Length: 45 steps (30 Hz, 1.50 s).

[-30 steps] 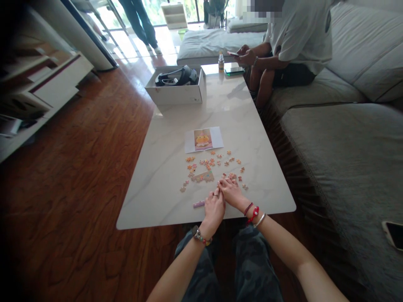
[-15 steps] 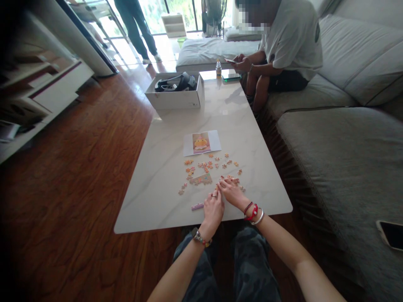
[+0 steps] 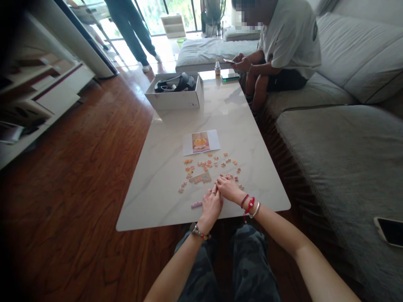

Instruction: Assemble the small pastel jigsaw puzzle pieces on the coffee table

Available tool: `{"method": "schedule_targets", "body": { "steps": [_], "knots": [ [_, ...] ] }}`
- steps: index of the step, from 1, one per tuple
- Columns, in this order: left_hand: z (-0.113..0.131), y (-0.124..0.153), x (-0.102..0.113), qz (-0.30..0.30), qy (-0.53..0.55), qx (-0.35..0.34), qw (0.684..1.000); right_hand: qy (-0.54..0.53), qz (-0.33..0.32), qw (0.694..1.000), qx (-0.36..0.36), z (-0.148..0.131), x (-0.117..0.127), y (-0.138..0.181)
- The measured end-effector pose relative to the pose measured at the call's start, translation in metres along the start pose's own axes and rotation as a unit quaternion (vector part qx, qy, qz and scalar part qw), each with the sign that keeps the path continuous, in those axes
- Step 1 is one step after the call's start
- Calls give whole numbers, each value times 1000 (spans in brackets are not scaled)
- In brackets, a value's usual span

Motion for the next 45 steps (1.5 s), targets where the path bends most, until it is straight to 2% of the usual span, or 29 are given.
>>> {"method": "schedule_targets", "body": {
  "steps": [4,9,12,15,22,25,30,35,45],
  "knots": [
    [-1,-3,5,-18,6,-22,1000,-51,-7,998,-40,7,-4,2],
    [1,-5,6,-36,8,-26,999,-68,-32,997,-27,7,-6,-1],
    [0,-5,6,-35,7,-25,999,-83,-4,994,-65,12,-5,5],
    [-2,-5,7,-36,16,-31,999,-53,25,994,-92,11,-5,14],
    [-8,-6,16,-61,41,-75,994,25,10,1000,-14,-10,1,12],
    [-10,-5,17,-68,33,-87,993,25,15,999,-29,-7,2,13],
    [-11,-3,10,-74,1,-88,993,-32,38,996,-81,0,-3,19],
    [-11,-1,7,-44,-19,-85,995,-104,61,988,-98,2,-6,11],
    [-6,0,5,-40,-35,-69,996,-129,64,984,-105,-5,-4,11]
  ]
}}
Point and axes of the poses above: each hand's wrist, its own y-axis away from the middle knuckle, its own x-axis out of the back of the hand, z = x × y, the point moved 8 cm from there along -y, towards the middle knuckle, and after that the axes turned 14 degrees about y, right-handed, at the moved point
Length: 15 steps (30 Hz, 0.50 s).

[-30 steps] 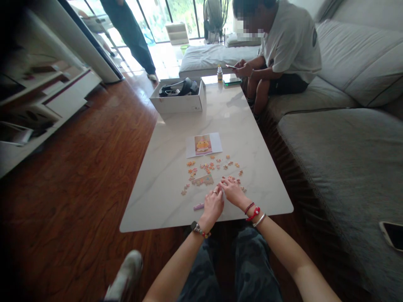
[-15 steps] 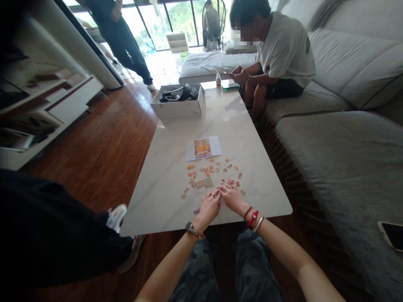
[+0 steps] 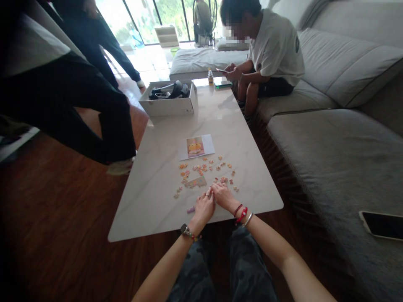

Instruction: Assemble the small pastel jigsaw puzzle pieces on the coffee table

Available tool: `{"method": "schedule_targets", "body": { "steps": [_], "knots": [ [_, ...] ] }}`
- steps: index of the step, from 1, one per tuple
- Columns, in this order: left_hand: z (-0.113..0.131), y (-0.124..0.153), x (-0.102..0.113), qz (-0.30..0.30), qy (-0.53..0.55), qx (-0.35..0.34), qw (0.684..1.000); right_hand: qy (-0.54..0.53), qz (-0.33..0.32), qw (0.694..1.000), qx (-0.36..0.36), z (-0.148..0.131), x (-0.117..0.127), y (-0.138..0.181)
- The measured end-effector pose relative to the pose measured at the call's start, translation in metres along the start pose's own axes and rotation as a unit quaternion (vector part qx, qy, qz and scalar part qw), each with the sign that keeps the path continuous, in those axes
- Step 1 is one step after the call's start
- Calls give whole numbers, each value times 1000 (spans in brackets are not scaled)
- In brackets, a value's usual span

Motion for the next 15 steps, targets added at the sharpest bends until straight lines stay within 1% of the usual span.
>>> {"method": "schedule_targets", "body": {
  "steps": [2,3,5,7,8,9,11,15],
  "knots": [
    [0,-1,1,9,1,3,1000,-18,17,1000,-7,4,7,7],
    [0,-1,3,14,2,4,1000,-27,33,999,-28,11,12,13],
    [1,-3,5,23,6,2,1000,-37,73,990,-117,37,20,30],
    [1,-5,6,26,11,4,1000,-29,106,967,-228,68,24,54],
    [1,-7,7,27,14,8,1000,-21,109,958,-264,81,22,64],
    [1,-8,8,27,17,15,999,-17,106,953,-283,90,19,71],
    [1,-9,8,30,23,33,999,-15,91,951,-296,101,11,78],
    [0,-7,6,31,32,54,998,-31,68,953,-294,109,0,74]
  ]
}}
Point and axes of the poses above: each hand's wrist, its own y-axis away from the middle knuckle, its own x-axis out of the back of the hand, z = x × y, the point moved 8 cm from there along -y, towards the middle knuckle, and after that the axes turned 14 degrees about y, right-handed, at the moved point
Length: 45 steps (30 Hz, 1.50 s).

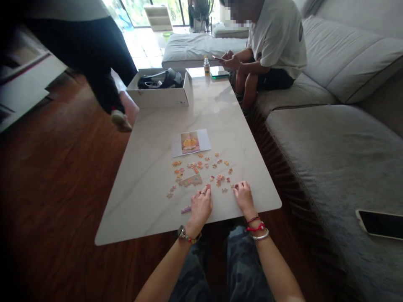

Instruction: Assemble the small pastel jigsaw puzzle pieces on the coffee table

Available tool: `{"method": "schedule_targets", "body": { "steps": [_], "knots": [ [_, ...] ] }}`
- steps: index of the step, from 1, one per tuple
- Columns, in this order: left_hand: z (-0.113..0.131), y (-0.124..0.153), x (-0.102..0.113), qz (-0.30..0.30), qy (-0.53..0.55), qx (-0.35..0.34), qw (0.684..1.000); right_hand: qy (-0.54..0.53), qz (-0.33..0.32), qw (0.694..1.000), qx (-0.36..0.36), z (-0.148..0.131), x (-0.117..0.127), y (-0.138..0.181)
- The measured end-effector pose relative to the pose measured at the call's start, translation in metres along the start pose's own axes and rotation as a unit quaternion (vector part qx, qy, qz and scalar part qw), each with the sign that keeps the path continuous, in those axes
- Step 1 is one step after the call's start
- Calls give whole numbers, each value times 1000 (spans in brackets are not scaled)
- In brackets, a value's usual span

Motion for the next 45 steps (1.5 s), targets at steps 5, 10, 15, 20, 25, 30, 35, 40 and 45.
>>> {"method": "schedule_targets", "body": {
  "steps": [5,10,15,20,25,30,35,40,45],
  "knots": [
    [-2,5,-5,-13,5,6,1000,-86,-52,995,7,-13,-2,-11],
    [0,11,-6,-11,2,3,1000,-222,-115,968,34,-51,-8,-31],
    [2,13,-8,-7,2,11,1000,-114,-181,966,145,-101,-22,-57],
    [2,11,-8,-9,5,15,1000,-30,-222,949,220,-124,-36,-64],
    [2,11,-8,-4,3,8,1000,-12,-220,948,230,-127,-36,-63],
    [2,11,-8,-5,3,3,1000,-4,-217,952,214,-124,-32,-64],
    [1,11,-8,-7,2,6,1000,4,-218,954,207,-121,-33,-63],
    [3,10,-7,-3,7,3,1000,8,-227,953,200,-121,-36,-63],
    [4,10,-6,14,6,-4,1000,21,-227,953,197,-121,-36,-63]
  ]
}}
Point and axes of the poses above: each hand's wrist, its own y-axis away from the middle knuckle, its own x-axis out of the back of the hand, z = x × y, the point moved 8 cm from there along -y, towards the middle knuckle, and after that the axes turned 14 degrees about y, right-handed, at the moved point
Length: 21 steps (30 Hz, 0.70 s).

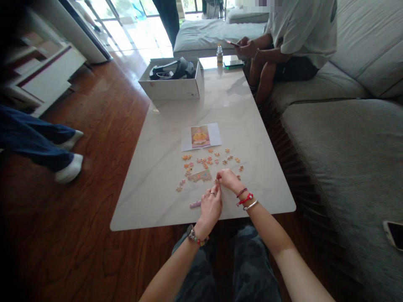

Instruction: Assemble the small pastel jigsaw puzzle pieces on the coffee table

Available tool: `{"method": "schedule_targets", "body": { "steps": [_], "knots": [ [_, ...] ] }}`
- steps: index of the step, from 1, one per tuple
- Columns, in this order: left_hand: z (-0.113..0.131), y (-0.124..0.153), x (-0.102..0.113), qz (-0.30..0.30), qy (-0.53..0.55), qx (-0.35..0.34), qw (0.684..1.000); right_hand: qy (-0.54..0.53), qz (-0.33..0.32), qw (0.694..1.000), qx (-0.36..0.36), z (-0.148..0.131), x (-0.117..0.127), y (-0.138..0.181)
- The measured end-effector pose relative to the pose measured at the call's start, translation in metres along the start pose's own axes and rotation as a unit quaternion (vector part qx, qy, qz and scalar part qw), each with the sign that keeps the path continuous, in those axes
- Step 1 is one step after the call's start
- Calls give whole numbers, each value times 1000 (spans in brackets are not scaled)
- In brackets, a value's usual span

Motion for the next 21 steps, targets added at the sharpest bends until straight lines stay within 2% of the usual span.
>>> {"method": "schedule_targets", "body": {
  "steps": [7,14,21],
  "knots": [
    [-1,2,0,9,-15,0,1000,-11,8,1000,1,-1,0,2],
    [0,2,-1,11,-10,-6,1000,-96,42,994,-6,9,6,3],
    [-1,2,-2,11,-1,1,1000,-92,38,995,-8,15,3,4]
  ]
}}
Point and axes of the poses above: each hand's wrist, its own y-axis away from the middle knuckle, its own x-axis out of the back of the hand, z = x × y, the point moved 8 cm from there along -y, towards the middle knuckle, and after that the axes turned 14 degrees about y, right-handed, at the moved point
